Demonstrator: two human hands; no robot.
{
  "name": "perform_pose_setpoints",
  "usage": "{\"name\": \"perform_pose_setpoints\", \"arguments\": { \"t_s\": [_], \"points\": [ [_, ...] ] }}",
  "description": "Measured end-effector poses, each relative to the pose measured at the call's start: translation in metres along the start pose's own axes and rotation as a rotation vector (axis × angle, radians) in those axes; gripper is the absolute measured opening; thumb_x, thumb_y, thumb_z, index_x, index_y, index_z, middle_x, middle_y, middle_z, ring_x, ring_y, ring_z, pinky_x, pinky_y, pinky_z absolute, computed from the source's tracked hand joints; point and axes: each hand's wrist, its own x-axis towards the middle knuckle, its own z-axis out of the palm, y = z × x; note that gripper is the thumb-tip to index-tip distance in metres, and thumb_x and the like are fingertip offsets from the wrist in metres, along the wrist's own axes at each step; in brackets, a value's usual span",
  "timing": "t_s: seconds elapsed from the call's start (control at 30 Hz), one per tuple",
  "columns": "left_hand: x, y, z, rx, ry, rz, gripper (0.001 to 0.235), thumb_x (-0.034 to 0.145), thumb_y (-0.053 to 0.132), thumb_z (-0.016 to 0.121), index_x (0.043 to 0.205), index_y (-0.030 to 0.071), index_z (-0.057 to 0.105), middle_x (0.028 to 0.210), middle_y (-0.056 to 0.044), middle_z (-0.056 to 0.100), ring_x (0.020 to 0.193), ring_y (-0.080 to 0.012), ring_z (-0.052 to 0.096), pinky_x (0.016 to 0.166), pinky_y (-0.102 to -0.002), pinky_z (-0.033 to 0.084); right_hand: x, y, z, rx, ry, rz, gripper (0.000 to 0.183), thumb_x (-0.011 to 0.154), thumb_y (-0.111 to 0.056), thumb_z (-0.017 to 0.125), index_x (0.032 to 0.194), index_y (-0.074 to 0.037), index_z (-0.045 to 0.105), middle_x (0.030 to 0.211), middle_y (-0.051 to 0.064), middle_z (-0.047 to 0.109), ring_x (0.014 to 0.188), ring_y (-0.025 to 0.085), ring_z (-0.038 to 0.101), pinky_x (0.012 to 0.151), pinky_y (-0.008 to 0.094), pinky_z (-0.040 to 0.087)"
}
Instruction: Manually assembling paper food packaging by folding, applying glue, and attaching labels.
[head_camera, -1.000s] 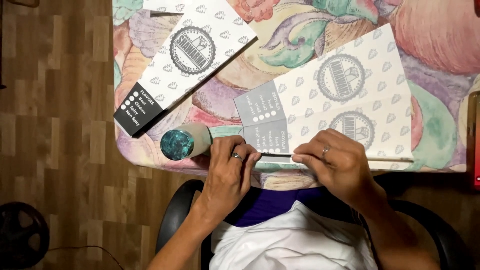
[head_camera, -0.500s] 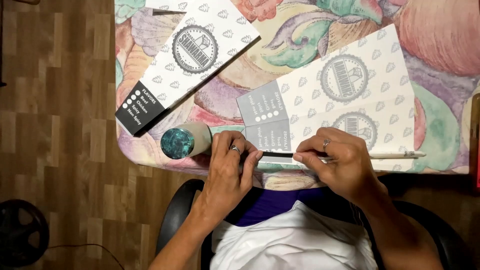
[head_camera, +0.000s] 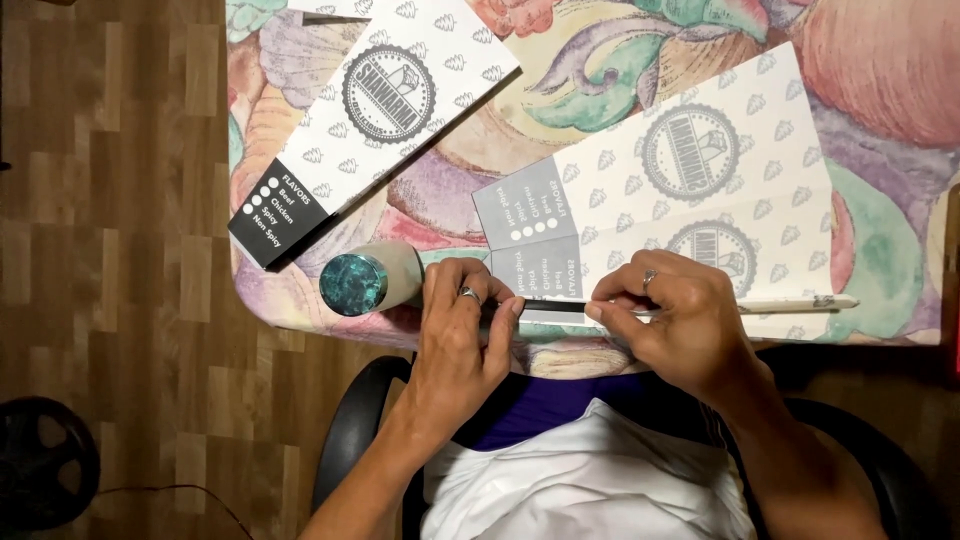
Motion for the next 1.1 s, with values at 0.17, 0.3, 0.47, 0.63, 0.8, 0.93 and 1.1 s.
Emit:
{"name": "perform_pose_setpoints", "arguments": {
  "t_s": [0.17, 0.3, 0.47, 0.63, 0.8, 0.93, 1.1],
  "points": [
    [-0.004, -0.003, 0.011, 0.032, 0.134, 0.203, 0.009, 0.099, 0.004, 0.062, 0.092, 0.005, 0.068, 0.095, -0.01, 0.05, 0.087, -0.0321, 0.051, 0.079, -0.04, 0.045, 0.0, 0.0, 0.0, -0.035, -0.015, 0.01, 0.009, 0.077, -0.001, 0.082, 0.081, -0.008, 0.079, 0.057, 0.005, 0.061, 0.054, 0.02, 0.061, 0.052, 0.031, 0.055],
    [-0.016, -0.008, 0.037, 0.219, 0.183, 0.57, 0.011, 0.096, 0.001, 0.068, 0.101, -0.001, 0.077, 0.092, -0.014, 0.065, 0.081, -0.0281, 0.06, 0.078, -0.038, 0.055, -0.003, 0.002, 0.002, -0.077, 0.015, -0.018, 0.009, 0.077, -0.003, 0.084, 0.081, -0.01, 0.078, 0.059, 0.004, 0.061, 0.057, 0.02, 0.063, 0.053, 0.031, 0.056],
    [-0.007, 0.033, 0.012, 0.244, 0.056, 0.57, 0.019, 0.095, -0.021, 0.063, 0.079, -0.015, 0.054, 0.096, -0.028, 0.059, 0.083, -0.0374, 0.057, 0.072, -0.044, 0.049, -0.013, -0.006, -0.009, -0.337, 0.024, -0.196, 0.019, 0.09, -0.012, 0.082, 0.085, -0.009, 0.064, 0.081, 0.001, 0.06, 0.071, 0.02, 0.058, 0.06, 0.033, 0.044],
    [-0.023, 0.023, 0.015, 0.549, -0.111, 0.525, 0.03, 0.106, -0.005, 0.045, 0.133, -0.012, 0.057, 0.114, -0.02, 0.059, 0.106, -0.0357, 0.065, 0.098, -0.051, 0.055, -0.025, -0.007, -0.03, -0.317, 0.056, -0.282, 0.014, 0.099, -0.004, 0.068, 0.085, -0.002, 0.067, 0.081, 0.007, 0.062, 0.074, 0.027, 0.054, 0.069, 0.037, 0.044],
    [-0.031, 0.016, 0.019, 0.569, -0.201, 0.479, 0.055, 0.096, -0.002, 0.046, 0.151, 0.006, 0.049, 0.117, -0.02, 0.06, 0.105, -0.0352, 0.062, 0.103, -0.054, 0.049, -0.03, 0.005, -0.033, -0.202, 0.066, -0.225, 0.006, 0.094, -0.003, 0.074, 0.09, 0.001, 0.071, 0.077, 0.007, 0.058, 0.071, 0.023, 0.054, 0.067, 0.034, 0.044],
    [-0.031, 0.019, 0.021, 0.584, -0.208, 0.439, 0.052, 0.105, 0.016, 0.055, 0.156, 0.019, 0.046, 0.12, -0.019, 0.056, 0.106, -0.0352, 0.058, 0.105, -0.053, 0.046, -0.028, 0.012, -0.034, -0.096, 0.057, -0.176, 0.007, 0.089, -0.004, 0.078, 0.09, 0.0, 0.073, 0.073, 0.006, 0.061, 0.069, 0.021, 0.055, 0.065, 0.032, 0.045],
    [-0.026, 0.026, 0.023, 0.599, -0.191, 0.399, 0.048, 0.109, 0.043, 0.056, 0.152, 0.023, 0.05, 0.116, -0.019, 0.057, 0.101, -0.0348, 0.053, 0.1, -0.053, 0.046, -0.022, 0.021, -0.036, -0.061, 0.029, -0.146, 0.01, 0.084, -0.008, 0.083, 0.088, -0.005, 0.075, 0.068, 0.002, 0.061, 0.064, 0.016, 0.054, 0.059, 0.03, 0.042]
  ]
}}
